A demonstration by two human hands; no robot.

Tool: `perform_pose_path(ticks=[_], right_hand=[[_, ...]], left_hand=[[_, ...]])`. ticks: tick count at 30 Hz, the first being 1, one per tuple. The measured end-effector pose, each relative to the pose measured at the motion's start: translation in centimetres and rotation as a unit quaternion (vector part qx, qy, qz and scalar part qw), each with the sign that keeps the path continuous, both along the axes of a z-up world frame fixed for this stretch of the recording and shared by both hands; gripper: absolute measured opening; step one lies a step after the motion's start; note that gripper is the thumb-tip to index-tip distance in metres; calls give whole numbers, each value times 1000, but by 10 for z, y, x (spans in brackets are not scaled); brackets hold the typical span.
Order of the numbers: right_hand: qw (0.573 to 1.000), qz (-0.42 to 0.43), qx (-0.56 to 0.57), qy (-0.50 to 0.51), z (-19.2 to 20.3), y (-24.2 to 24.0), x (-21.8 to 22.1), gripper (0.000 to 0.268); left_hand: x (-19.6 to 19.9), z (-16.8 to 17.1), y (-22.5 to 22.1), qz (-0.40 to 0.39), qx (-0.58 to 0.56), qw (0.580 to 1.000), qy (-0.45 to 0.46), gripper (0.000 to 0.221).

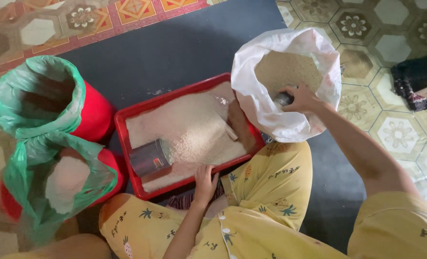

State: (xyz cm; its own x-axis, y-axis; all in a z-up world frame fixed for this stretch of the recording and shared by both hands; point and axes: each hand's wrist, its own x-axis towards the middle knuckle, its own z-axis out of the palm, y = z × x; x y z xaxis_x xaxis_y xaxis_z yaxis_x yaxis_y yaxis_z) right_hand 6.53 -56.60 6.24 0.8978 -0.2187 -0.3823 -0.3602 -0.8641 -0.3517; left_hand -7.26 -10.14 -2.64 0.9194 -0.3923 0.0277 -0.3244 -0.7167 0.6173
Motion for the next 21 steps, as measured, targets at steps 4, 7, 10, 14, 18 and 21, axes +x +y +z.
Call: perform_pose_path(ticks=[4,7,10,14,18,21], right_hand=[[985,-102,131,-48,-1,17,-16,72],[954,-189,231,-39,-27,4,-11,78],[873,-357,331,-10,-61,-17,-3,84],[691,-437,565,-109,-77,-29,-2,82],[550,-439,693,-158,2,5,-9,78],[535,-419,702,-213,79,44,-16,90]], left_hand=[[1,-1,-1,-2,7,1000,-1,27],[1,-1,0,-3,2,1000,-8,28],[4,3,1,-15,17,1000,18,27],[5,11,1,-19,15,998,63,30],[5,6,2,-21,15,997,76,33],[4,-5,2,0,21,999,39,34]])
